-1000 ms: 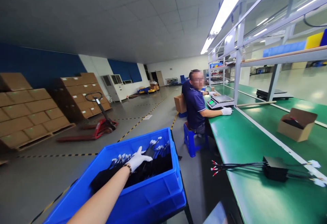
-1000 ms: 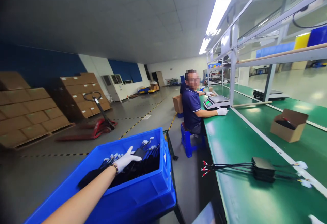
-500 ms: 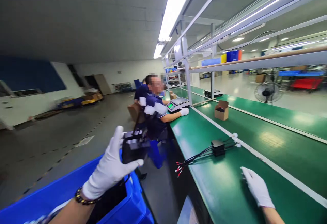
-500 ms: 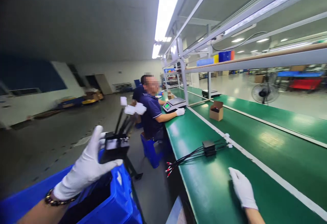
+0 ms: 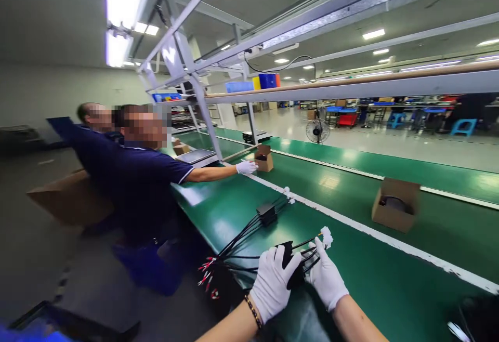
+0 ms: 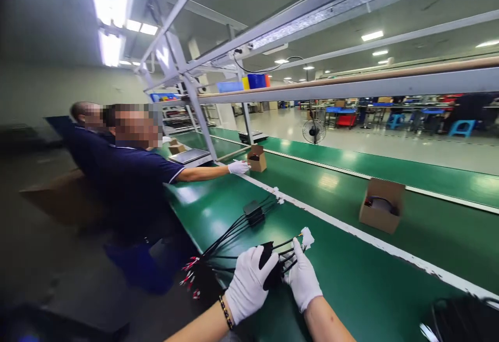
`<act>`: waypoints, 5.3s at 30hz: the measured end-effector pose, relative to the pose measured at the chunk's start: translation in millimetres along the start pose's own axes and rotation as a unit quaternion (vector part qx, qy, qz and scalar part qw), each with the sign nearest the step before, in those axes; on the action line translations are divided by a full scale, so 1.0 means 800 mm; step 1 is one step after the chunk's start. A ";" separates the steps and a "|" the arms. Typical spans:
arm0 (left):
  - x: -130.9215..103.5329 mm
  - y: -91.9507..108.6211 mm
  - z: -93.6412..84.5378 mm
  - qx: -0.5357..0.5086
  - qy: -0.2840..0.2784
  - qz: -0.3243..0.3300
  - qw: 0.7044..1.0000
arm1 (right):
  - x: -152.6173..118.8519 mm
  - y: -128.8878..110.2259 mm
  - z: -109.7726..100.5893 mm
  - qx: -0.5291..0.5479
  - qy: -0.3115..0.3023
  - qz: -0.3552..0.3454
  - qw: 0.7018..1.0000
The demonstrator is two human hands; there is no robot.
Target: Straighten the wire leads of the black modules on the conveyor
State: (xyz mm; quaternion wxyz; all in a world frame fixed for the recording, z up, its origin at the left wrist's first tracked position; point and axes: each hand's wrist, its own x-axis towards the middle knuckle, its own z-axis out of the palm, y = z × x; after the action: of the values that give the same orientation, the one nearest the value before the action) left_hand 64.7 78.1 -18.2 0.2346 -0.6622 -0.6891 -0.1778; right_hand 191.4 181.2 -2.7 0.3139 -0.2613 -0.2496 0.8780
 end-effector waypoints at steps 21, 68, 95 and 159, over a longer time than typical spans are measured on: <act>-0.002 0.039 0.007 -0.209 -0.157 -0.058 0.963 | -0.014 -0.019 -0.106 0.028 0.113 -0.058 0.991; 0.051 0.015 -0.051 -0.830 -0.393 -0.324 0.225 | -0.048 -0.064 0.032 -0.452 0.098 -0.175 0.869; 0.041 0.027 -0.073 -0.414 -0.082 -0.262 0.868 | -0.060 0.002 0.046 -0.328 0.002 -0.193 0.925; 0.031 0.042 -0.041 -0.362 -0.122 -0.240 0.893 | -0.065 -0.004 0.024 -0.363 0.092 -0.177 0.910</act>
State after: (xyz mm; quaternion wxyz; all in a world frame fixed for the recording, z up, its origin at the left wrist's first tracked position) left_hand 100.9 82.2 20.5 -0.1566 -0.5324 -0.7382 -0.3835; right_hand 215.4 142.6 28.9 0.3693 -0.3887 -0.5631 0.6289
